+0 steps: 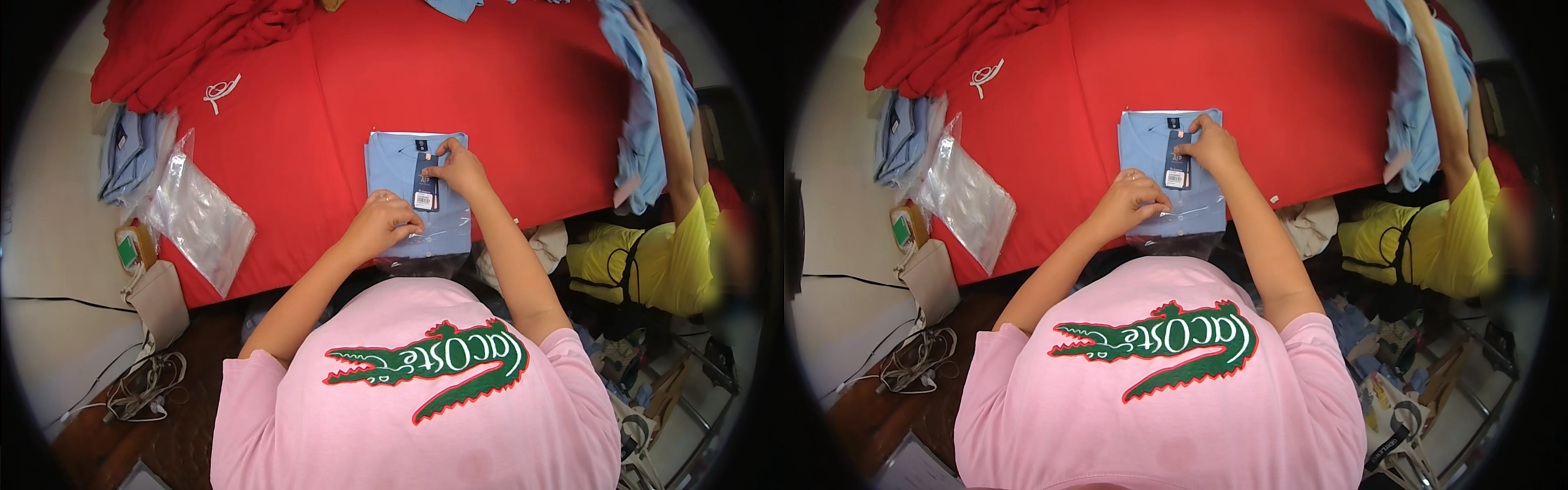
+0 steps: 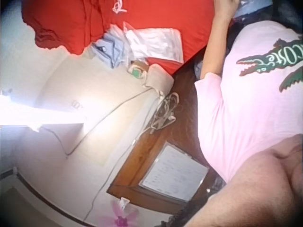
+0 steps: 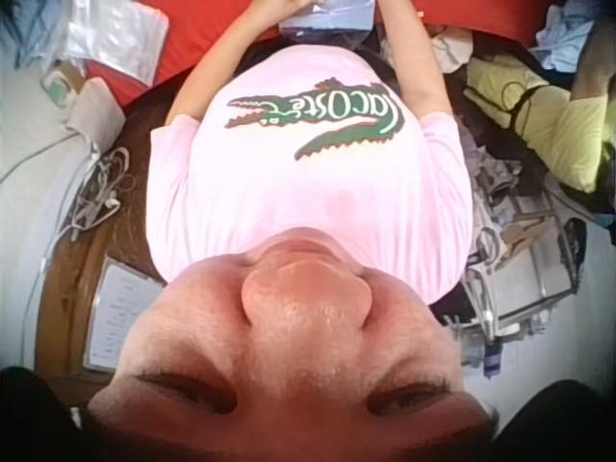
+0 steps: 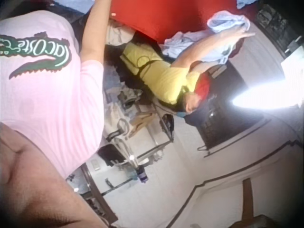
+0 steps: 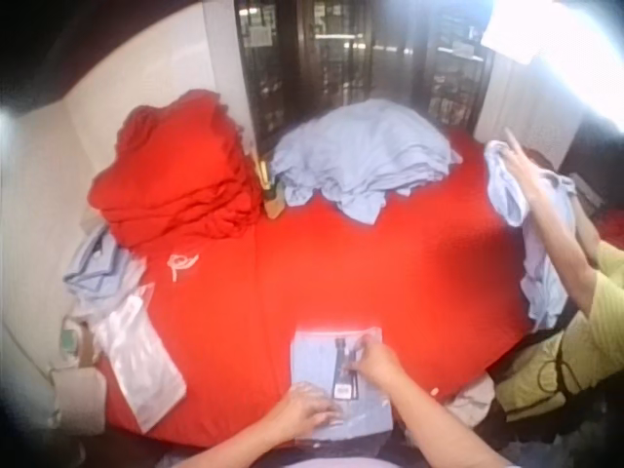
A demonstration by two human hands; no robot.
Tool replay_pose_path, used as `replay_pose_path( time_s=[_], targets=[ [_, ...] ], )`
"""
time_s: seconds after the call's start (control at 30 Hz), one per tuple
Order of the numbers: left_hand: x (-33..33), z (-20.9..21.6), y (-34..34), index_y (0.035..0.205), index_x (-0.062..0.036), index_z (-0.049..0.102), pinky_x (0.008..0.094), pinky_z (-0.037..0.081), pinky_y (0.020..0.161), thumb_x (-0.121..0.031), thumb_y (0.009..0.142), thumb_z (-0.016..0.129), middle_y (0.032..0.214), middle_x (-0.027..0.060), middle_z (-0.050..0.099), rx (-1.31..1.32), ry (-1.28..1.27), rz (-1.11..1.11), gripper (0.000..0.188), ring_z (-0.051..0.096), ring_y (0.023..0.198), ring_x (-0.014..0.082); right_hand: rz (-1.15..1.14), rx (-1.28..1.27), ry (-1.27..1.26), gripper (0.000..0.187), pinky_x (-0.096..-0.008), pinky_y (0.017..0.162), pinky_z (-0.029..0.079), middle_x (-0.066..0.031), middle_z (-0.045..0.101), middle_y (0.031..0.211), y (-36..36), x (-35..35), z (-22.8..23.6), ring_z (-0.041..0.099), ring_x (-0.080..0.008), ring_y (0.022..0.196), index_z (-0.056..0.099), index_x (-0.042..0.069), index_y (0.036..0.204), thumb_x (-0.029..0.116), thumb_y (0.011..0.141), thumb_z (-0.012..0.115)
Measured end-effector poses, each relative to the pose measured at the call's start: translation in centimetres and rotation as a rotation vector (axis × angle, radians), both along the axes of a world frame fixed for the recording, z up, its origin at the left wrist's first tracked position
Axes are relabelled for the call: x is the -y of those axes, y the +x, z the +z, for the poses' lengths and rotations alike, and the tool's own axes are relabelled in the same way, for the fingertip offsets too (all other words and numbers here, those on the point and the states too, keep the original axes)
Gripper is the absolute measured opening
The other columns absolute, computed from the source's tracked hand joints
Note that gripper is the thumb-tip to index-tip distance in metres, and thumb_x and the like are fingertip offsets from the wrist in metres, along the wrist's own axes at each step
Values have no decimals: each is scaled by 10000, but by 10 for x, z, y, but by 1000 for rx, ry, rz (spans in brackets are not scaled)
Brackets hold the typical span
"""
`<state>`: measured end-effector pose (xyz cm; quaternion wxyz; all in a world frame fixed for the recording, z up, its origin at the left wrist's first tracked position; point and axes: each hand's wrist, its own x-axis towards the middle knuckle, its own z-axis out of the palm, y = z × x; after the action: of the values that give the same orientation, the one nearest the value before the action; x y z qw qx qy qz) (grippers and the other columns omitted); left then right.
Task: The person places folded blue shirts into clear plastic bags, smooths the bags to remove air, and stacks the packaged shirts on a red surface.
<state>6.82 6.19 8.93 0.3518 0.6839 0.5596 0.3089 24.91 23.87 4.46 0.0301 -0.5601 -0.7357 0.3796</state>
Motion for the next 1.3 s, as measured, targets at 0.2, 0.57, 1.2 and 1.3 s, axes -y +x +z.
replay_pose_path(
  time_s=[0.2,0.57,1.2,1.3],
  targets=[
    [-6,-17,-14,1011,-86,816,467,350,1183,-142,924,783,916,53,755,-31,-115,261,108,684,927,226,85,-195,-45,375,-351,755,526,-77,691,875,12,2,4,678,-216,819,746,89,1026,326,792,920],
    [-51,3,-39,976,-107,778,462,294,1223,-199,912,788,1267,105,737,-213,-288,20,112,623,1201,268,152,-197,262,214,-443,1034,458,-74,743,1113,-10,-74,-7,660,-271,1108,812,130,1108,267,985,703],
    [-78,-24,-56,953,-179,760,677,-51,1270,-277,938,757,1670,166,443,-338,-327,103,99,259,1615,384,512,-234,185,238,-459,1139,375,-84,663,1257,64,11,31,568,-297,1206,755,95,832,270,757,897],
    [-83,-24,-57,965,-171,764,696,-35,1264,-261,936,745,1653,178,464,-346,-325,86,96,326,1587,383,385,-317,-64,221,-453,1172,371,-109,634,1404,68,3,20,525,-325,1322,756,104,811,243,728,907]
  ],
)
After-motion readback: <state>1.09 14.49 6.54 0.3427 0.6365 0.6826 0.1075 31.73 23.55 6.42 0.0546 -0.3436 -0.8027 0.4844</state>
